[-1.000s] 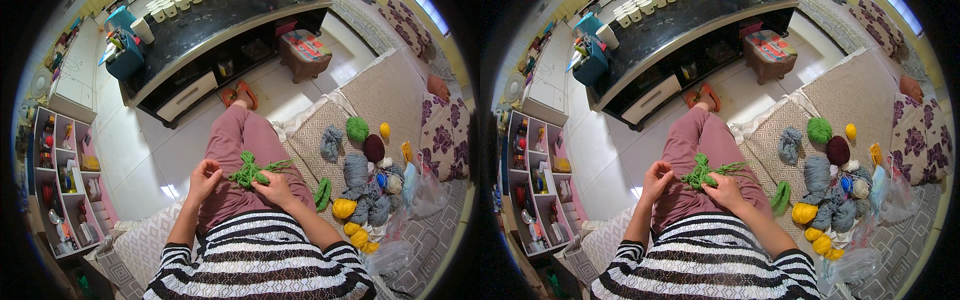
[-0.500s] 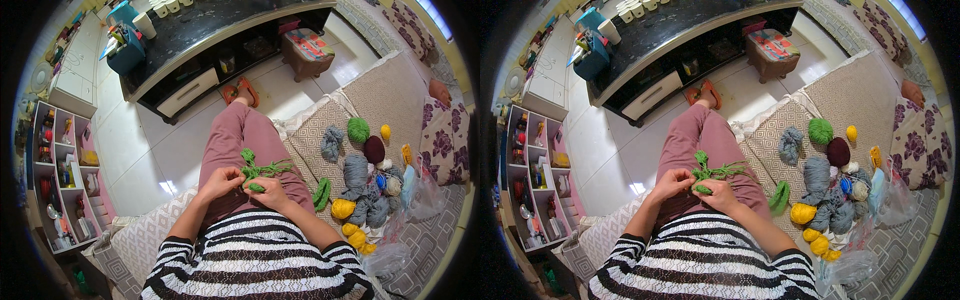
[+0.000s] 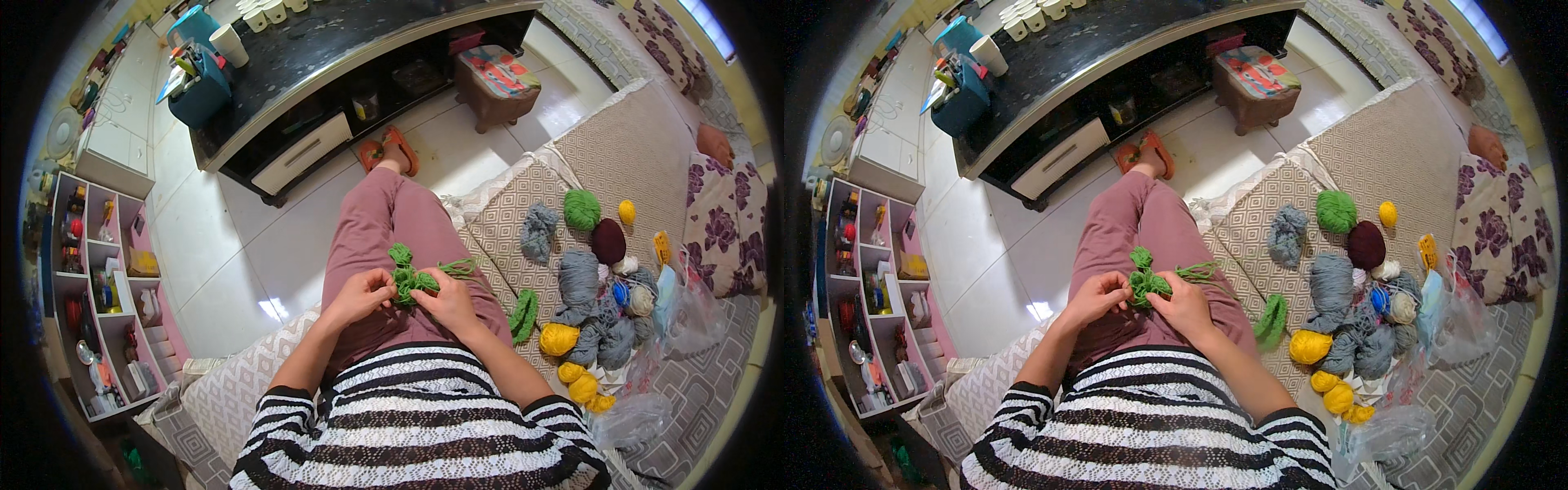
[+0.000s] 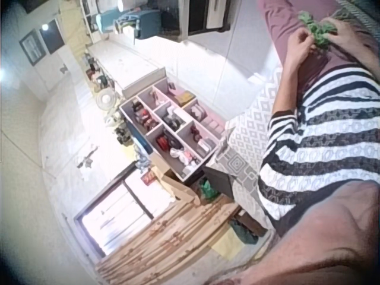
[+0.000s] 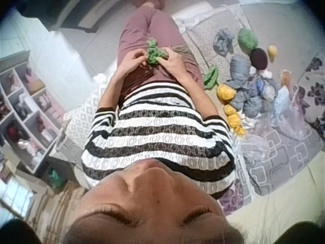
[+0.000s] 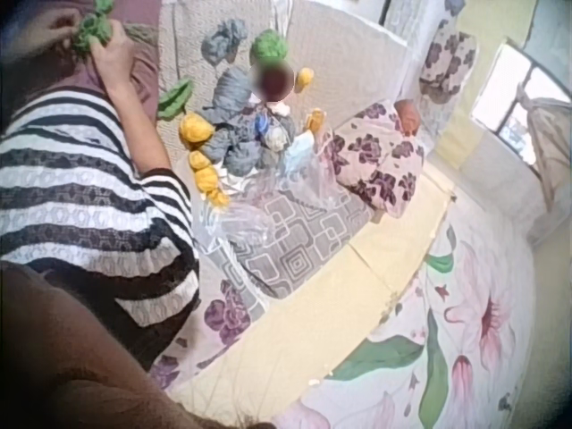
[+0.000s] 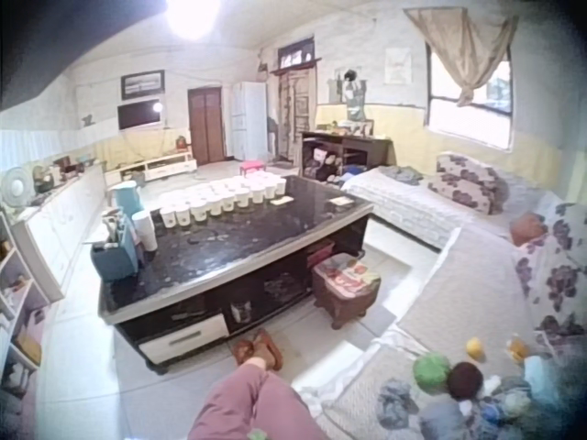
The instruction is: The person works on a green yarn project by hand, looping and threading the yarn while seated.
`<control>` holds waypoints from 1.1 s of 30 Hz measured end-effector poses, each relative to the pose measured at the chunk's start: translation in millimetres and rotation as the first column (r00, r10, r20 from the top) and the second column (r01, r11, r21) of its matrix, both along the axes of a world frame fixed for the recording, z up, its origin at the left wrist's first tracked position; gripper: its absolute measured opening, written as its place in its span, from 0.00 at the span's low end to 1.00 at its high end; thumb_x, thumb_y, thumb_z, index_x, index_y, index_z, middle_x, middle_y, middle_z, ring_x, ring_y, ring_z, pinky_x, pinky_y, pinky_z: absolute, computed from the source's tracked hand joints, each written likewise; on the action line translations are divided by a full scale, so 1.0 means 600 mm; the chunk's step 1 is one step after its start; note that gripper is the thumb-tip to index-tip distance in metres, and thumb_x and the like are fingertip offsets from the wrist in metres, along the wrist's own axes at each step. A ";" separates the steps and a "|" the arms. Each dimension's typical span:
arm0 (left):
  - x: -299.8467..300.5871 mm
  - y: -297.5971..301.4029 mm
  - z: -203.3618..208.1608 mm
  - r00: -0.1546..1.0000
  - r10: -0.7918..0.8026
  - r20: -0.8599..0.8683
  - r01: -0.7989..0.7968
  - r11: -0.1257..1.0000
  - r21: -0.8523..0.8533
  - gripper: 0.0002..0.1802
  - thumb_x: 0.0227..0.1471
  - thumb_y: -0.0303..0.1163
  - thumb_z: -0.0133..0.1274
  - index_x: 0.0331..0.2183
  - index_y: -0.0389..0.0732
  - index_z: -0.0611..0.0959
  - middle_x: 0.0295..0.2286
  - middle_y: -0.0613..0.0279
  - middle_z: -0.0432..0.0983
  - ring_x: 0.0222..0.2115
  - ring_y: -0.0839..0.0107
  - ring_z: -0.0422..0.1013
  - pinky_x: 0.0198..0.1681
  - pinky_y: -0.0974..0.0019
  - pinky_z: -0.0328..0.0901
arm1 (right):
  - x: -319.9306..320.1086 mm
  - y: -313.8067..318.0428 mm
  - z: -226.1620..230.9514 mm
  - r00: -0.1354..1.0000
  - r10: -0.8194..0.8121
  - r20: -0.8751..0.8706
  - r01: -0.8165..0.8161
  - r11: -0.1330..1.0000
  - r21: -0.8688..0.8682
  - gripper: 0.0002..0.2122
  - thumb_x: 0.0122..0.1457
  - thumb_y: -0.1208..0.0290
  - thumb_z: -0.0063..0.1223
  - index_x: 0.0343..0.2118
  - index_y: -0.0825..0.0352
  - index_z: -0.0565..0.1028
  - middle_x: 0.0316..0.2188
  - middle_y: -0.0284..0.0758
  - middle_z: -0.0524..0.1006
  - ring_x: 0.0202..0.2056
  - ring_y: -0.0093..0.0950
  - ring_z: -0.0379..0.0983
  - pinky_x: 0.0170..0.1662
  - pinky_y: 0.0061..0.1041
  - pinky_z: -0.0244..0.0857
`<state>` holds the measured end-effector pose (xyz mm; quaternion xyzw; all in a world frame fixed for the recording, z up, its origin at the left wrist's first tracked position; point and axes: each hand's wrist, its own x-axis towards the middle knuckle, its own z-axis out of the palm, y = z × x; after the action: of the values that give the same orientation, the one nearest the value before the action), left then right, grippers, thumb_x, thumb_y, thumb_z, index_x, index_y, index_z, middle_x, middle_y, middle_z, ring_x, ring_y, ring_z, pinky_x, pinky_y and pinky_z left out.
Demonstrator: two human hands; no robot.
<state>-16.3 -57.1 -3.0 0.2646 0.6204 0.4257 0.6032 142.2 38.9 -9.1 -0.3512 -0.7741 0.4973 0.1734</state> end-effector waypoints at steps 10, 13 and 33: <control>0.010 0.021 -0.001 0.929 -0.203 -0.310 0.187 0.979 -0.081 0.07 0.42 0.30 0.52 0.23 0.35 0.74 0.16 0.68 0.68 0.14 0.83 0.63 0.17 0.79 0.59 | 0.005 0.005 0.007 0.999 0.013 0.046 -0.009 0.997 -0.071 0.14 0.40 0.66 0.53 0.32 0.66 0.70 0.20 0.41 0.72 0.23 0.36 0.70 0.26 0.28 0.62; 0.010 0.019 -0.007 0.929 -0.174 -0.325 0.171 0.985 -0.038 0.05 0.41 0.27 0.51 0.22 0.35 0.74 0.16 0.68 0.69 0.15 0.83 0.63 0.17 0.79 0.59 | 0.004 0.007 -0.006 0.998 -0.047 -0.050 0.044 0.997 -0.056 0.14 0.41 0.66 0.53 0.32 0.66 0.70 0.20 0.41 0.72 0.22 0.36 0.70 0.26 0.28 0.62; -0.040 -0.007 0.002 0.949 0.169 0.267 -0.201 0.975 0.097 0.05 0.42 0.30 0.50 0.24 0.40 0.72 0.15 0.74 0.62 0.11 0.86 0.53 0.15 0.84 0.46 | 0.008 0.021 -0.007 0.943 -0.301 -0.144 0.180 0.822 -0.540 0.02 0.45 0.78 0.48 0.23 0.68 0.68 0.14 0.25 0.65 0.15 0.13 0.58 0.18 0.13 0.51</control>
<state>-40.0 -61.5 -1.9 0.1847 0.5317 0.5484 0.6184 146.9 51.7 -13.3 -0.4222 -0.5356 0.6976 0.2196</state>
